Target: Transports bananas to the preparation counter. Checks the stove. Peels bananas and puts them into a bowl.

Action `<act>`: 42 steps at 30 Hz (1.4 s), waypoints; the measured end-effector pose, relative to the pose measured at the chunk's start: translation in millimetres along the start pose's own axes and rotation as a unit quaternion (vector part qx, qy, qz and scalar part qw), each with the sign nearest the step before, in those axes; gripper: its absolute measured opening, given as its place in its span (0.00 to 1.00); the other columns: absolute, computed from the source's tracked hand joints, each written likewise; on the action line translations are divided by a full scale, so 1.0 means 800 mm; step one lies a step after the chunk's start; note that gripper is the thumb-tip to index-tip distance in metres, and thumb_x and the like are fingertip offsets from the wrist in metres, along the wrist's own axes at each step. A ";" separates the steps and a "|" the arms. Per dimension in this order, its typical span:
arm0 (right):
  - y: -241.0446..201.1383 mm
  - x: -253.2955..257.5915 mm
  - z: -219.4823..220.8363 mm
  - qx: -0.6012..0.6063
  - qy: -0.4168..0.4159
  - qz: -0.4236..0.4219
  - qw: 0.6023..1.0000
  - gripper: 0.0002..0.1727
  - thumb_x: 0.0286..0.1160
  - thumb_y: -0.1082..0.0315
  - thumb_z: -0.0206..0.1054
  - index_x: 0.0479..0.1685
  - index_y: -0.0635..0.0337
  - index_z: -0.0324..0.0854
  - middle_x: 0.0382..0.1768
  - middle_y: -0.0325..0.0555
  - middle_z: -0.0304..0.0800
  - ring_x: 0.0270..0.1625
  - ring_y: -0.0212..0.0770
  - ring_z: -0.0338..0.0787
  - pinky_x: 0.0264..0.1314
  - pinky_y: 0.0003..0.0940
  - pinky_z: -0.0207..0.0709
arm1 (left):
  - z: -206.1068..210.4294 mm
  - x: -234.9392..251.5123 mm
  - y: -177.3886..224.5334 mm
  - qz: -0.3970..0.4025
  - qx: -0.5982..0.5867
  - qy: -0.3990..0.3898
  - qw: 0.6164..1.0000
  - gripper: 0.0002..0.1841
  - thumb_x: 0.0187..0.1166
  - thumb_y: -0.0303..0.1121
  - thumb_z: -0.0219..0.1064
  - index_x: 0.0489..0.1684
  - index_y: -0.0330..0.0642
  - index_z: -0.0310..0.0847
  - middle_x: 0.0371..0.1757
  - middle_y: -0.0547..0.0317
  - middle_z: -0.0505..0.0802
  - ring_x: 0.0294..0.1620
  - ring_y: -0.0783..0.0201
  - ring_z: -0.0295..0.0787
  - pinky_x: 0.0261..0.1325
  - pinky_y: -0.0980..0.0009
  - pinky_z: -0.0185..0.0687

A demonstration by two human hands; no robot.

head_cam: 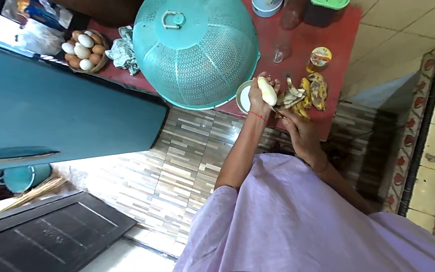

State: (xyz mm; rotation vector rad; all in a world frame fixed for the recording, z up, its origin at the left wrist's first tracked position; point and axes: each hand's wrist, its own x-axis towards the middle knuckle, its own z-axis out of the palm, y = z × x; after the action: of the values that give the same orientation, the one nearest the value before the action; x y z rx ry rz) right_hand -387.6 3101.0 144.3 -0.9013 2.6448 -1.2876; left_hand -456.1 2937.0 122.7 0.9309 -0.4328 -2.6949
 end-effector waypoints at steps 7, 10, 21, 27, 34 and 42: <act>0.000 -0.001 0.001 -0.011 0.005 0.002 1.000 0.23 0.93 0.58 0.51 0.68 0.61 0.86 0.50 0.55 0.95 0.47 0.50 0.95 0.50 0.50 0.86 | 0.000 -0.003 0.002 -0.005 0.000 0.014 1.000 0.19 0.93 0.41 0.35 0.46 0.47 0.73 0.23 0.63 0.80 0.25 0.66 0.83 0.37 0.70 0.86; 0.001 -0.001 0.003 -0.020 0.011 -0.002 1.000 0.22 0.93 0.58 0.52 0.68 0.60 0.87 0.50 0.54 0.96 0.47 0.49 0.95 0.50 0.50 0.86 | -0.003 -0.001 0.001 -0.006 -0.004 0.011 1.000 0.20 0.93 0.41 0.34 0.45 0.46 0.73 0.22 0.64 0.80 0.24 0.66 0.82 0.37 0.70 0.86; 0.002 0.000 0.008 -0.024 0.000 0.018 1.000 0.23 0.93 0.56 0.51 0.73 0.54 0.84 0.46 0.52 0.95 0.42 0.50 0.94 0.43 0.51 0.84 | -0.011 0.001 -0.002 -0.001 -0.004 -0.015 1.000 0.22 0.94 0.45 0.33 0.43 0.48 0.73 0.22 0.64 0.81 0.23 0.67 0.82 0.35 0.72 0.85; 0.003 0.001 0.015 -0.024 0.015 0.026 0.999 0.23 0.93 0.57 0.52 0.75 0.56 0.83 0.48 0.55 0.95 0.43 0.53 0.94 0.44 0.54 0.84 | -0.018 0.004 -0.008 0.009 -0.014 -0.056 0.998 0.23 0.94 0.45 0.32 0.40 0.49 0.74 0.21 0.65 0.80 0.21 0.69 0.80 0.31 0.74 0.82; 0.001 0.005 0.020 -0.039 0.021 0.042 0.998 0.25 0.93 0.54 0.53 0.78 0.59 0.81 0.53 0.58 0.95 0.46 0.58 0.94 0.45 0.58 0.83 | -0.020 -0.005 -0.011 0.042 0.037 -0.078 0.995 0.23 0.95 0.45 0.30 0.44 0.50 0.73 0.23 0.67 0.80 0.24 0.69 0.81 0.33 0.75 0.82; -0.002 0.013 0.014 -0.037 -0.012 0.052 0.998 0.26 0.94 0.54 0.50 0.79 0.57 0.79 0.54 0.57 0.94 0.49 0.58 0.93 0.49 0.59 0.83 | -0.016 -0.004 -0.002 0.034 0.000 -0.056 0.998 0.21 0.94 0.42 0.33 0.40 0.48 0.73 0.23 0.65 0.80 0.24 0.68 0.80 0.35 0.74 0.82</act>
State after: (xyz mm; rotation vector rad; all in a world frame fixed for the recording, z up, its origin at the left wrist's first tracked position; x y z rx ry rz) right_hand -392.1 3086.6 140.1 -0.7696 2.6981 -1.1549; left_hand -445.4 2937.1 114.5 0.7529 -0.4775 -2.6947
